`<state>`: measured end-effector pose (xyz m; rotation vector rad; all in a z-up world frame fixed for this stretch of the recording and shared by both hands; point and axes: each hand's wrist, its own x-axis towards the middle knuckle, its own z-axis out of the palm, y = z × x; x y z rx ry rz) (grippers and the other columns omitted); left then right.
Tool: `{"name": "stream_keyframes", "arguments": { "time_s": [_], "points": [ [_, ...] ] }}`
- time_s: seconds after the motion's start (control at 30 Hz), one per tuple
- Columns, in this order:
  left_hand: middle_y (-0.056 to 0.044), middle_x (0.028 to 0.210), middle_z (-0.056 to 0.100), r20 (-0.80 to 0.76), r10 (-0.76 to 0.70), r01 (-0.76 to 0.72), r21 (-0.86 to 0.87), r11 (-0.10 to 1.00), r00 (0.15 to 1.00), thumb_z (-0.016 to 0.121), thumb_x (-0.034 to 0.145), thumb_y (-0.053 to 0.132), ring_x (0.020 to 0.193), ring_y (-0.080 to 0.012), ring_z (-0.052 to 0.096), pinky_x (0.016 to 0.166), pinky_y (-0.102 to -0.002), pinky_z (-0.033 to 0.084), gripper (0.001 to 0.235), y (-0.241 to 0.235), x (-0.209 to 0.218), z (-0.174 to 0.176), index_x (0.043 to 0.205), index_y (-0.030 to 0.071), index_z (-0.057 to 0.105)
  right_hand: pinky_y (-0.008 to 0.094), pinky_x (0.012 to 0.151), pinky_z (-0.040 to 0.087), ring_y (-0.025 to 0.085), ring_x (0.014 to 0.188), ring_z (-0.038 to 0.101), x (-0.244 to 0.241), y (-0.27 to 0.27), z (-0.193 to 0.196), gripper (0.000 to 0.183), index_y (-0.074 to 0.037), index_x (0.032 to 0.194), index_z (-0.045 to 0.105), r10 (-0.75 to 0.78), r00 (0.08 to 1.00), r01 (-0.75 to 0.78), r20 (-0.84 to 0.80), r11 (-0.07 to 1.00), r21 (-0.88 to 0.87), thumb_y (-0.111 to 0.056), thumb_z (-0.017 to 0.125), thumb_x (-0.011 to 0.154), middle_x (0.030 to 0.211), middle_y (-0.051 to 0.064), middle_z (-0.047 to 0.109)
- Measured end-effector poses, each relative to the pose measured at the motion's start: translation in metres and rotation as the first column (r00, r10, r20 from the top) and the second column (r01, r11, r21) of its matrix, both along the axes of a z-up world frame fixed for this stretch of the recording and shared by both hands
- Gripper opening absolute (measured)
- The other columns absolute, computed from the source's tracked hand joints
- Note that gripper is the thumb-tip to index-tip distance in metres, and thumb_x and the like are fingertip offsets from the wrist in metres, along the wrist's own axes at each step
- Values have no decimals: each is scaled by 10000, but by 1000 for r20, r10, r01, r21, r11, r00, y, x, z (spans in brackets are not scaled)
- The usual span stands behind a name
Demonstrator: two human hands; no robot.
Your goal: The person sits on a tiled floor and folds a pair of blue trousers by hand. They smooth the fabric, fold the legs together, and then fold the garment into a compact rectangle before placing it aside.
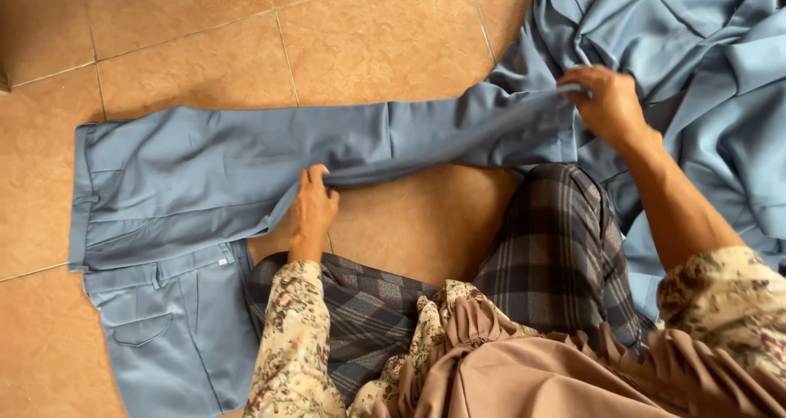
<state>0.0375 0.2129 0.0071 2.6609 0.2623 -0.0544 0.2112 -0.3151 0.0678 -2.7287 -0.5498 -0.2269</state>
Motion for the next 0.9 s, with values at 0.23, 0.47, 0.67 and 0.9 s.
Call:
{"name": "stream_keyframes", "arguments": {
  "time_s": [0.23, 0.47, 0.67, 0.9],
  "points": [
    [-116, 1110, 567, 548, 179, -208, -10, 978, 817, 586, 820, -20, 873, -382, 658, 766, -504, 514, 301, 50, 65, 74, 1066, 132, 671, 310, 895, 597, 240, 1035, 679, 59, 43, 110, 248, -6, 1185, 723, 70, 995, -13, -75, 808, 588, 135, 770, 987, 1229, 126, 678],
    [55, 1257, 582, 459, 129, -273, 264, 925, 879, 723, 728, 58, 951, -214, 703, 616, -483, 547, 499, -2, 20, 65, 1122, 355, 657, 479, 1116, 451, 389, 1300, 572, -14, -7, 100, 594, -35, 1304, 760, -1, 965, -103, 264, 919, 380, 236, 653, 787, 1347, 216, 589],
    [-127, 1028, 593, -173, -148, 177, 164, 971, 974, 401, 954, -46, 683, -409, 697, 596, -566, 515, 484, -68, -12, -71, 1280, 247, 607, 166, 701, 624, 133, 720, 663, -64, -66, -57, 528, -99, 1160, 718, -177, 779, 617, -602, 387, 685, 147, 459, 770, 1030, 58, 699],
    [-99, 1145, 549, -12, -291, 290, 104, 951, 957, 748, 867, 213, 981, -348, 581, 782, -518, 525, 509, -120, 1, -58, 1344, 223, 569, 320, 636, 550, 135, 905, 648, -59, -64, -51, 501, -164, 1336, 660, -67, 655, 755, -752, 105, 648, -393, 652, 890, 1043, -3, 666]
  ]
}}
